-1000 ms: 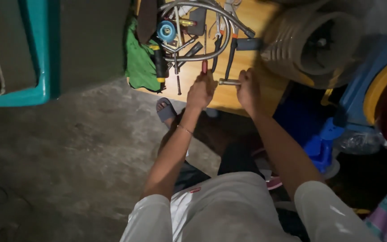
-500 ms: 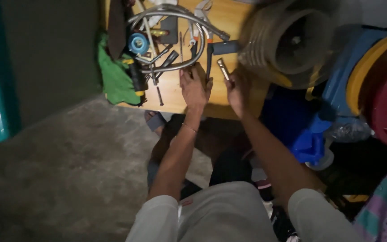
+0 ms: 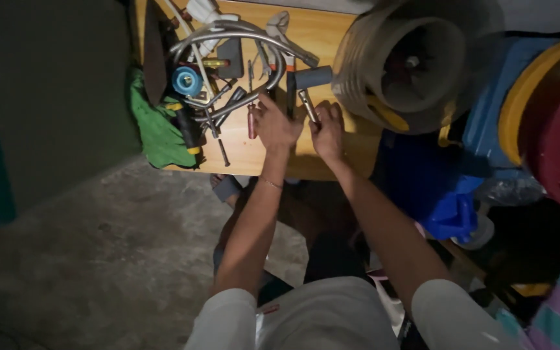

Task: Organizing and sorting various hand tools in a toolbox.

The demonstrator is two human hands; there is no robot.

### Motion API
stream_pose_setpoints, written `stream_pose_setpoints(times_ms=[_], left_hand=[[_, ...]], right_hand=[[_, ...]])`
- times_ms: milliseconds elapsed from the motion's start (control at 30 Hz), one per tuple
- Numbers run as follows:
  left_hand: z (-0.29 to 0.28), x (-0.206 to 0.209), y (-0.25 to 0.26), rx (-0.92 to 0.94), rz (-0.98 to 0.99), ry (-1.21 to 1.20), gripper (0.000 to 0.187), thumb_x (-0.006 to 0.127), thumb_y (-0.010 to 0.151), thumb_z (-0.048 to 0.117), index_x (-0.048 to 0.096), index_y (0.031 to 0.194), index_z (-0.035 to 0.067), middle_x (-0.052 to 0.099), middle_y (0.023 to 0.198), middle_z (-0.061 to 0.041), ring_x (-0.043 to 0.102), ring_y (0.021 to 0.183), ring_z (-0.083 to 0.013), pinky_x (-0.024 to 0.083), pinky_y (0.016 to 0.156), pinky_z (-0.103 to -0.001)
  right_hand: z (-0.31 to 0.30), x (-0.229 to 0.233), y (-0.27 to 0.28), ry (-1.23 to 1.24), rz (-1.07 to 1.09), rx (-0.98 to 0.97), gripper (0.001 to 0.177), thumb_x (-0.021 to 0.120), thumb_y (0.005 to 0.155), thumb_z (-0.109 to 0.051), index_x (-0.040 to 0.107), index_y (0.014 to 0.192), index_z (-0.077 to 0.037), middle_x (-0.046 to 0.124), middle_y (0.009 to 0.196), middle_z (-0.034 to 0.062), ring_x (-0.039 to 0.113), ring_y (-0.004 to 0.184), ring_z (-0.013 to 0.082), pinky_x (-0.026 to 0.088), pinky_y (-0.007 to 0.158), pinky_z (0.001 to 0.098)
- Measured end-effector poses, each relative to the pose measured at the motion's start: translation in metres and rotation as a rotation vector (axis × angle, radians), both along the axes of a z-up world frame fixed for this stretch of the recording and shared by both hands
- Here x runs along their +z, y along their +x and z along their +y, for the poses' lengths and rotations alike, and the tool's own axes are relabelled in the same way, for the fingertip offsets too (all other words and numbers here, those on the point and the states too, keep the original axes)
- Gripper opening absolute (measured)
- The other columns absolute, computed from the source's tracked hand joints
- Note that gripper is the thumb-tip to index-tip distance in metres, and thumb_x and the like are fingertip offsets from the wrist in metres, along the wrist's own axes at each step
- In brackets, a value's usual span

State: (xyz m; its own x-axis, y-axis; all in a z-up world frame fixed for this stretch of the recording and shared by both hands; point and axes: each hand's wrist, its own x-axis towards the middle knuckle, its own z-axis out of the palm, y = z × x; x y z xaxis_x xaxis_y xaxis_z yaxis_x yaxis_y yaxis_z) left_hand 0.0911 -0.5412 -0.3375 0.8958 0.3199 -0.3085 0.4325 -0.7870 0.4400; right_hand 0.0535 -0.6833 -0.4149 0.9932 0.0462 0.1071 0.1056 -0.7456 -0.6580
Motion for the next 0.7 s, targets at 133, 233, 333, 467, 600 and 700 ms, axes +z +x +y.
stream_pose_setpoints(times_ms=[133,233,333,467,600,700], left_hand=[[0.012,0.021,0.006,0.139,0.034,-0.266,0.095,0.084,0.076,0.042,0.033,0.135,-0.012,0.063,0.108,-0.032,0.060,0.104,-0.0443,0.051,0.091,-0.048],[0.032,-0.002,0.005,0.193,-0.099,-0.547,0.077,0.083,0.075,0.035,0.047,0.125,-0.011,0.070,0.097,-0.022,0.067,0.087,-0.0323,0.055,0.079,-0.040],[0.056,0.006,0.001,0.217,-0.009,-0.844,0.052,0.079,0.080,0.030,0.064,0.111,-0.009,0.068,0.084,-0.009,0.061,0.072,-0.0194,0.050,0.065,-0.034],[0.074,0.027,-0.009,0.282,0.266,-1.128,0.034,0.070,0.089,0.027,0.067,0.105,-0.002,0.047,0.063,0.004,0.041,0.053,-0.0082,0.036,0.048,-0.025],[0.091,0.024,-0.031,0.283,0.279,-1.430,0.033,0.063,0.091,0.023,0.069,0.116,0.002,0.044,0.065,0.006,0.045,0.055,-0.0051,0.048,0.057,-0.022],[0.099,0.017,-0.045,0.112,0.326,-1.719,0.037,0.055,0.095,0.021,0.065,0.124,0.000,0.047,0.070,0.003,0.048,0.057,-0.0076,0.052,0.067,-0.026]], right_hand=[[0.002,-0.007,-0.008,0.024,0.153,-0.062,0.031,0.074,0.084,-0.001,0.063,0.112,-0.005,0.056,0.105,0.0175,0.057,0.098,0.0391,0.047,0.085,0.0502],[0.000,-0.008,-0.011,-0.009,0.120,-0.035,0.032,0.073,0.084,0.000,0.061,0.114,-0.005,0.057,0.109,0.0178,0.057,0.103,0.0402,0.047,0.088,0.0507],[0.000,-0.005,-0.013,-0.045,0.058,-0.005,0.034,0.073,0.083,0.000,0.060,0.115,-0.004,0.055,0.114,0.0190,0.054,0.108,0.0422,0.047,0.091,0.0520],[0.004,0.011,-0.011,-0.100,0.002,0.005,0.047,0.074,0.082,-0.005,0.058,0.126,-0.001,0.051,0.121,0.0235,0.050,0.115,0.0457,0.045,0.097,0.0541],[0.013,0.041,-0.015,-0.089,-0.069,0.020,0.045,0.070,0.096,-0.010,0.055,0.137,0.001,0.051,0.127,0.0252,0.053,0.114,0.0441,0.046,0.096,0.0496],[0.028,0.076,-0.010,0.325,0.293,-0.064,0.038,0.061,0.104,-0.030,0.063,0.134,-0.007,0.064,0.117,0.0164,0.065,0.098,0.0292,0.053,0.088,0.0419]])
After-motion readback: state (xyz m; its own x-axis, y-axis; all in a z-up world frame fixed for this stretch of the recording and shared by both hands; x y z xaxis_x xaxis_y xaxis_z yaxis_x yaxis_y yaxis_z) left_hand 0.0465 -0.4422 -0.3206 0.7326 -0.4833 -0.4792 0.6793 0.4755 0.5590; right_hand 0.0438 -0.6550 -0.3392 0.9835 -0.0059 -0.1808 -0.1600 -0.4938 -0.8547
